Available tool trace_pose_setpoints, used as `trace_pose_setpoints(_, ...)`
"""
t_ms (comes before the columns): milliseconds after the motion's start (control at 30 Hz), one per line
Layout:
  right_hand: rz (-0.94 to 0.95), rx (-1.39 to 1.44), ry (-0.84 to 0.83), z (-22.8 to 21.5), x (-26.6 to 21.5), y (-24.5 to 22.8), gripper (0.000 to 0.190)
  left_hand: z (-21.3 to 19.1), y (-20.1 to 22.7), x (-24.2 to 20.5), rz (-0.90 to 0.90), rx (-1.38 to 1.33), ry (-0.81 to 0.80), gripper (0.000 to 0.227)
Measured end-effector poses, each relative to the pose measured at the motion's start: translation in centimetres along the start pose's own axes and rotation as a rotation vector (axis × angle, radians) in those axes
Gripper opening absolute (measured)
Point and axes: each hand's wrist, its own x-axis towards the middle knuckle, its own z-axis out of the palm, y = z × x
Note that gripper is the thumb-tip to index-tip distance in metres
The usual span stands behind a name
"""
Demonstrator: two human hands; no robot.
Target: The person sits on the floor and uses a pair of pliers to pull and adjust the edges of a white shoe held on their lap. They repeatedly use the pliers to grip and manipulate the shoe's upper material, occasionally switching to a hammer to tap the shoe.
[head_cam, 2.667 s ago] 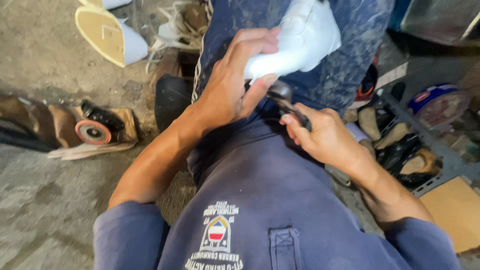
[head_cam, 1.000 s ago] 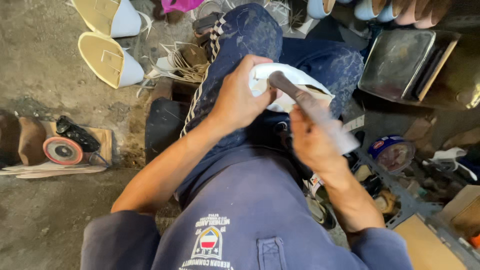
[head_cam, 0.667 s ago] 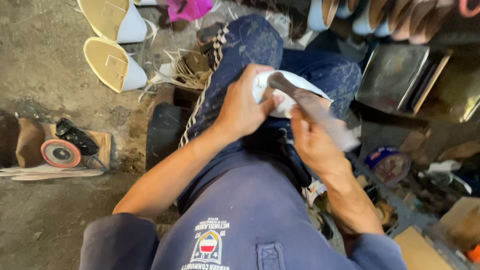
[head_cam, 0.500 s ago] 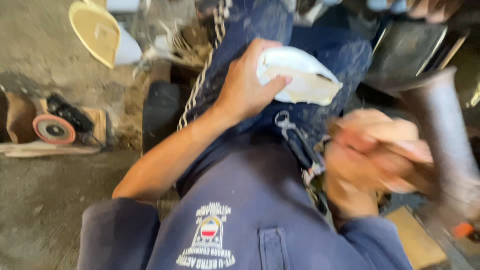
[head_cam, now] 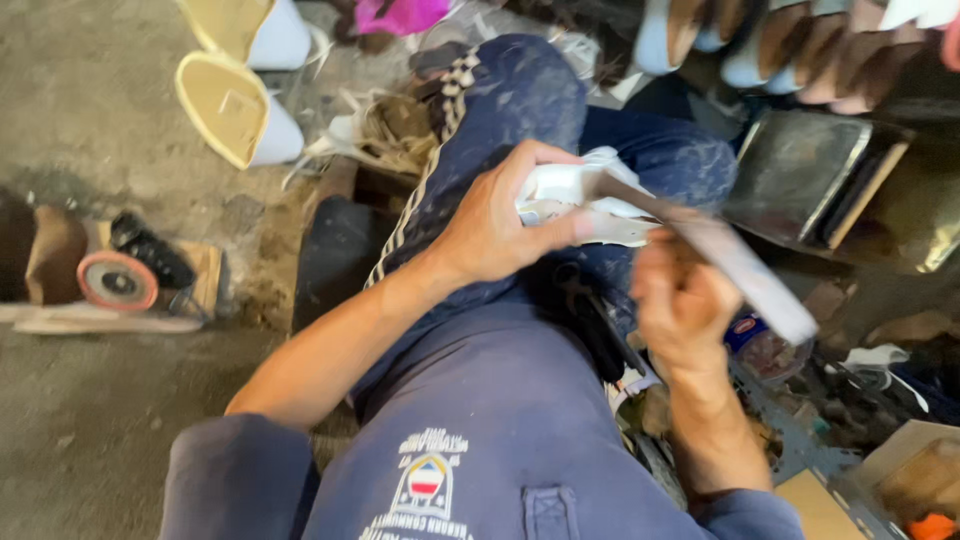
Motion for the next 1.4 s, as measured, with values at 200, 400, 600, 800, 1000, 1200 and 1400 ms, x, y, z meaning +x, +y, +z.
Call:
trace_pose_setpoints(200,0.184,0.258,0.109,-3.6,0.5,-0.9,0.049,0.1,-2.1,-0.7,0.426,-0.106,-0.088,0.037)
trace_pose_setpoints(400,0.054,0.176,-0.239,-6.7,1.1,-0.9,0.029,0.3,-2.0,-0.4,0.423,-0.098,-0.104,0.035)
trace_pose_setpoints(600,-0.212,-0.281,-0.511,-7.8,5.9,-3.2,0.027,0.4,-2.0,-0.4,0.427,-0.104,-0.134,0.038)
trace_pose_setpoints(800,-0.244,0.191,-0.367,-7.4,7.2,-3.8,0.012,0.0,-2.0,-0.5,0.529,-0.179,-0.103,0.037)
trace_pose_setpoints(1000,-0.085,0.014,-0.426,-7.9,6.9,-4.7,0.025,0.0,-2.3,-0.5,0.525,-0.101,-0.082,0.041)
trace_pose_setpoints(1200,-0.136,0.203,-0.411,-7.3,6.6,-3.6,0.018,-0.3,-1.8,-0.3,0.392,-0.113,-0.13,0.038)
trace_pose_setpoints(1400,-0.12,-0.189,-0.431,-7.1,2.1,0.6,0.019,-0.4,-2.0,-0.5,0.411,-0.126,-0.153,0.038)
